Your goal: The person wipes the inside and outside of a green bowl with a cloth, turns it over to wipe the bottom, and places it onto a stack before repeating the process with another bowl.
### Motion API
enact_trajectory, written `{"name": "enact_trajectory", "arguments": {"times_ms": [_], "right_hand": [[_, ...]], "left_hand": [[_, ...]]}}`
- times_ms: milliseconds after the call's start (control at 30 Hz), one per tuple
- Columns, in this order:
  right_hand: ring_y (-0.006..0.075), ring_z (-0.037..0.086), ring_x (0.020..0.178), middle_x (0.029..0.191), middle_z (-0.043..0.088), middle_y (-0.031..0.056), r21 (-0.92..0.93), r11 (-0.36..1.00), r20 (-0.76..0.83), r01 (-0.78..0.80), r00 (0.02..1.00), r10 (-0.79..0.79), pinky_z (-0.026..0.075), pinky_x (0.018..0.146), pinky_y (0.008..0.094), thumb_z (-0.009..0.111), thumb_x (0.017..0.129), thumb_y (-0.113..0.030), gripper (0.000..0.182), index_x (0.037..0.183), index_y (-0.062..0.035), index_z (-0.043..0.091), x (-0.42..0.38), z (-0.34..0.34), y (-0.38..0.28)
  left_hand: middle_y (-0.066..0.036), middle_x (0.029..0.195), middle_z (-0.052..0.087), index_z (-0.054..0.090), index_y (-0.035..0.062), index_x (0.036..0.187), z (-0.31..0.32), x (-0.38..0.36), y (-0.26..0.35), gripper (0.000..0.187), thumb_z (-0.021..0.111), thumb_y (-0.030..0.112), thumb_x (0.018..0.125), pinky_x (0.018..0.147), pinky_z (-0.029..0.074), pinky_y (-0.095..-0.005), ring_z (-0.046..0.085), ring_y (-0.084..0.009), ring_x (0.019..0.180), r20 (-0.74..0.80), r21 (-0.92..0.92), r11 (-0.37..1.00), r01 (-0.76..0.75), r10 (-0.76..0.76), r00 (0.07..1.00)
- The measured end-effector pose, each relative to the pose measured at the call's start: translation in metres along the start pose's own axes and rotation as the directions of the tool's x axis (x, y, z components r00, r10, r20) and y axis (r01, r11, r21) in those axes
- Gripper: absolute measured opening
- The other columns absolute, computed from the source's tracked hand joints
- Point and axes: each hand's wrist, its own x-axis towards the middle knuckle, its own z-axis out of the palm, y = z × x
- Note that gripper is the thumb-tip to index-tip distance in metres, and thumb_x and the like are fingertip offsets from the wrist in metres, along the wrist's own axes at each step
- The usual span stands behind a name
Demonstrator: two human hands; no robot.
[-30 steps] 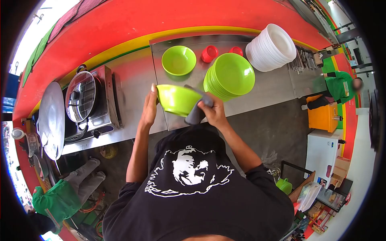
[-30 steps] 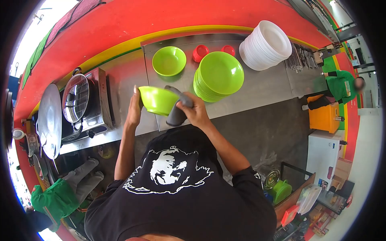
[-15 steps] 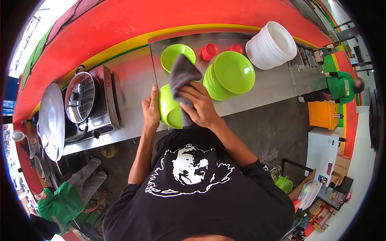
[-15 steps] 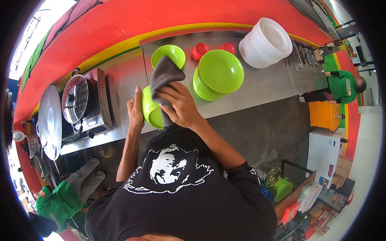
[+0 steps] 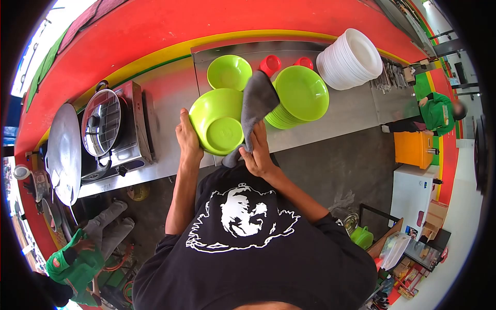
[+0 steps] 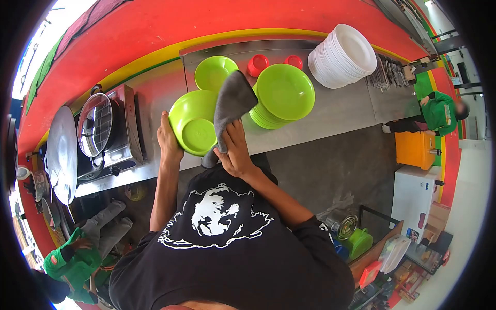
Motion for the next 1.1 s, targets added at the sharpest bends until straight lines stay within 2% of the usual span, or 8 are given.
{"name": "enact_trajectory", "arguments": {"times_ms": [100,233,300,467,667,900,1033,1100], "right_hand": [[0.0491,0.033,0.138,0.143,0.044,0.0272,0.046,0.997,0.035,-0.064,0.997,0.062,0.017,0.117,0.0558,0.06,0.092,-0.03,0.054,0.132,0.0066,0.052,0.002,-0.009,0.012],[0.0399,0.045,0.132,0.132,0.057,0.019,0.036,0.988,0.274,0.147,0.95,-0.151,0.022,0.116,0.0566,0.065,0.086,-0.029,0.048,0.123,-0.0001,0.062,0.047,-0.039,0.0],[0.0319,0.047,0.131,0.127,0.062,0.0118,-0.002,0.976,0.373,0.216,0.906,-0.199,0.026,0.114,0.0553,0.065,0.086,-0.03,0.044,0.123,-0.0061,0.065,0.06,-0.045,-0.002],[0.0382,0.043,0.134,0.135,0.056,0.0194,0.197,0.98,0.267,-0.021,0.963,-0.033,0.032,0.112,0.0473,0.068,0.086,-0.026,0.05,0.125,0.0041,0.061,0.065,-0.043,0.005],[0.0288,0.049,0.128,0.134,0.055,0.019,0.324,0.907,0.036,-0.269,0.961,0.273,0.036,0.108,0.0391,0.063,0.096,-0.029,0.049,0.131,0.0059,0.056,0.037,-0.016,0.021],[0.0265,0.05,0.127,0.134,0.056,0.0176,0.616,0.62,-0.034,-0.486,0.77,0.637,0.035,0.109,0.0359,0.056,0.101,-0.03,0.048,0.133,0.0057,0.053,0.012,0.022,0.037],[0.0334,0.049,0.13,0.133,0.058,0.021,0.362,0.854,-0.089,-0.374,0.898,0.431,0.033,0.112,0.0397,0.055,0.101,-0.03,0.048,0.133,0.0052,0.054,0.016,0.014,0.023],[0.0356,0.047,0.132,0.132,0.059,0.0169,0.222,0.951,0.078,-0.214,0.976,0.202,0.031,0.113,0.0448,0.059,0.097,-0.029,0.043,0.13,-0.0007,0.059,0.031,-0.002,0.017]], "left_hand": [[-0.008,0.071,0.067,0.065,-0.0045,0.084,0.0,0.0,0.006,0.057,0.044,0.045,0.104,0.057,0.053,-0.0296,0.065,-0.0154,0.06,0.125,0.177,0.984,0.016,-0.038,0.991],[-0.004,0.066,0.063,0.066,-0.0056,0.08,-0.006,0.01,-0.006,0.062,0.043,0.046,0.105,0.053,0.048,-0.0277,0.056,-0.0095,0.056,0.347,0.509,0.855,-0.1,-0.098,0.933],[-0.003,0.064,0.062,0.068,-0.0047,0.079,0.0,0.009,-0.009,0.063,0.042,0.046,0.106,0.05,0.044,-0.026,0.052,-0.0061,0.055,0.397,0.461,0.875,-0.15,-0.052,0.916],[-0.004,0.07,0.066,0.071,-0.0007,0.09,0.006,0.004,0.02,0.049,0.046,0.039,0.106,0.052,0.048,-0.0243,0.061,-0.01,0.058,0.447,0.334,0.94,0.068,-0.222,0.867],[-0.012,0.108,0.069,0.059,-0.0054,0.122,-0.009,-0.011,0.024,0.042,0.05,0.031,0.104,0.081,0.055,-0.0279,0.068,-0.0164,0.093,0.556,-0.101,0.955,0.279,-0.178,0.812],[-0.01,0.12,0.064,0.051,-0.003,0.133,-0.005,-0.044,-0.045,0.059,0.036,0.048,0.106,0.089,0.052,-0.0305,0.062,-0.0156,0.108,0.18,-0.028,0.997,0.073,-0.067,0.981],[-0.009,0.097,0.069,0.063,-0.0052,0.116,-0.007,-0.033,-0.028,0.063,0.036,0.051,0.106,0.072,0.053,-0.027,0.065,-0.0128,0.083,0.163,0.08,0.996,0.037,-0.05,0.985],[-0.009,0.091,0.069,0.065,-0.0064,0.111,-0.017,-0.018,-0.026,0.064,0.037,0.051,0.106,0.067,0.054,-0.0278,0.065,-0.0137,0.075,0.259,0.202,0.976,0.077,-0.129,0.957]]}}
